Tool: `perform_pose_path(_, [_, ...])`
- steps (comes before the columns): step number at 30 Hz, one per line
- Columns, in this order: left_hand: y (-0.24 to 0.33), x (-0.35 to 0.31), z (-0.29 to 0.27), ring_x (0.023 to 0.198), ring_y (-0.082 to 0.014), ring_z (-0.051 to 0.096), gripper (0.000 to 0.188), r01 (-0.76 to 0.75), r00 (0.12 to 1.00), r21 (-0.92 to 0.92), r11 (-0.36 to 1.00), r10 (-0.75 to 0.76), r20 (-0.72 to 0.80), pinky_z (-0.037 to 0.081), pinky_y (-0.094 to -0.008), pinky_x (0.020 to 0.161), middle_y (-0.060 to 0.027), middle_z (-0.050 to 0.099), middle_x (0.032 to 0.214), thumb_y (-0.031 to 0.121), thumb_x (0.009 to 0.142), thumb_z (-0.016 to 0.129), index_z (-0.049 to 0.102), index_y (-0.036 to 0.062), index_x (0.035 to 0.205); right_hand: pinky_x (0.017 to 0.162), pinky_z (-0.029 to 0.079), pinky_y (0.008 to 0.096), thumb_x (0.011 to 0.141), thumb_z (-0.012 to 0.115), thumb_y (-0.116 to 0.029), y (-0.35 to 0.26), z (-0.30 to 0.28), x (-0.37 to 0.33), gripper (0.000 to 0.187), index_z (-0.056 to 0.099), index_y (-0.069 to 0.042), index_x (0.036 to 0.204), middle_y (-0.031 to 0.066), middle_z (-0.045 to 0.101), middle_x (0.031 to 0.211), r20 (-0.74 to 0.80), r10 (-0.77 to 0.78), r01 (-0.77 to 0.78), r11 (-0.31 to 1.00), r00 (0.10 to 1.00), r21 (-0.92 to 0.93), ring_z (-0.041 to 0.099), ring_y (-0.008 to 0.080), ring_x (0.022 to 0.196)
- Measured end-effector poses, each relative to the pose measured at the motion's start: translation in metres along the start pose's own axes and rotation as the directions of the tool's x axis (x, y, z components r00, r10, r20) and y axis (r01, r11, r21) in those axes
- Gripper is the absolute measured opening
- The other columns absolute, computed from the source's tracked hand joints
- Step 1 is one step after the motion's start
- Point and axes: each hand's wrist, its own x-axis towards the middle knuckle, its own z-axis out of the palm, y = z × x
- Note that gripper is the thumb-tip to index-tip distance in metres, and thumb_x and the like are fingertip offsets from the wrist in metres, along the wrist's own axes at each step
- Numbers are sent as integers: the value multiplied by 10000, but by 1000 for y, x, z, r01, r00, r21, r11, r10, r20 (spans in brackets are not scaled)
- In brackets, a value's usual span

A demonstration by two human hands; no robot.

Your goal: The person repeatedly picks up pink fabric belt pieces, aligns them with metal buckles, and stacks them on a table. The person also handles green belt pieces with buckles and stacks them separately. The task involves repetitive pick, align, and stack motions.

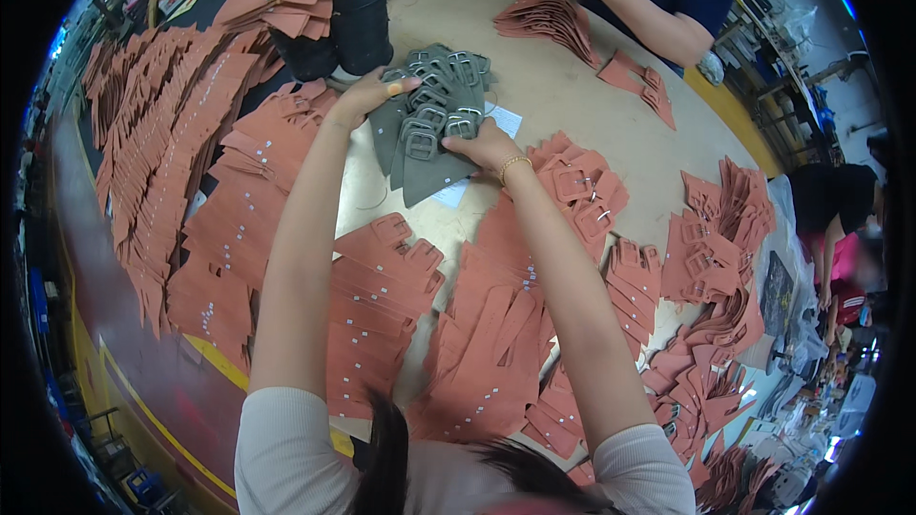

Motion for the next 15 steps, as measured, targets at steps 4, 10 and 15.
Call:
perform_pose_path(4, [-7, -6, 4, 1233, -289, 467, 1040, -70, 976, 124, 990, 94, -198, 357, -330, 1026, -244, 486, 1300, 579, 681, 753, 328, -65, 1378, 539, 546, 311, 678, 797, -319, 3, 8, -15, 888, 345, 85, 1328, 254, 611, 1095, -225, -129, 95, 984, 966, -154, 670, 270, 838])
perform_pose_path(10, [-21, -33, 3, 1063, -214, 562, 826, -84, 961, -29, 996, 73, -268, 447, -319, 888, -153, 563, 1186, 409, 747, 767, 393, -32, 1336, 819, 504, 386, 708, 772, -262, 5, 12, -37, 827, 355, 42, 1354, 249, 615, 1083, -258, -251, 193, 954, 933, -231, 630, 333, 951])
perform_pose_path(15, [-31, -51, 5, 875, -138, 573, 617, 2, 959, -138, 990, -41, -281, 460, -283, 713, -81, 585, 1040, 310, 779, 759, 461, -17, 1208, 909, 451, 417, 767, 701, -238, -11, 1, -59, 697, 388, -12, 1347, 259, 599, 1117, -305, -311, 285, 950, 900, -127, 587, 391, 1048])
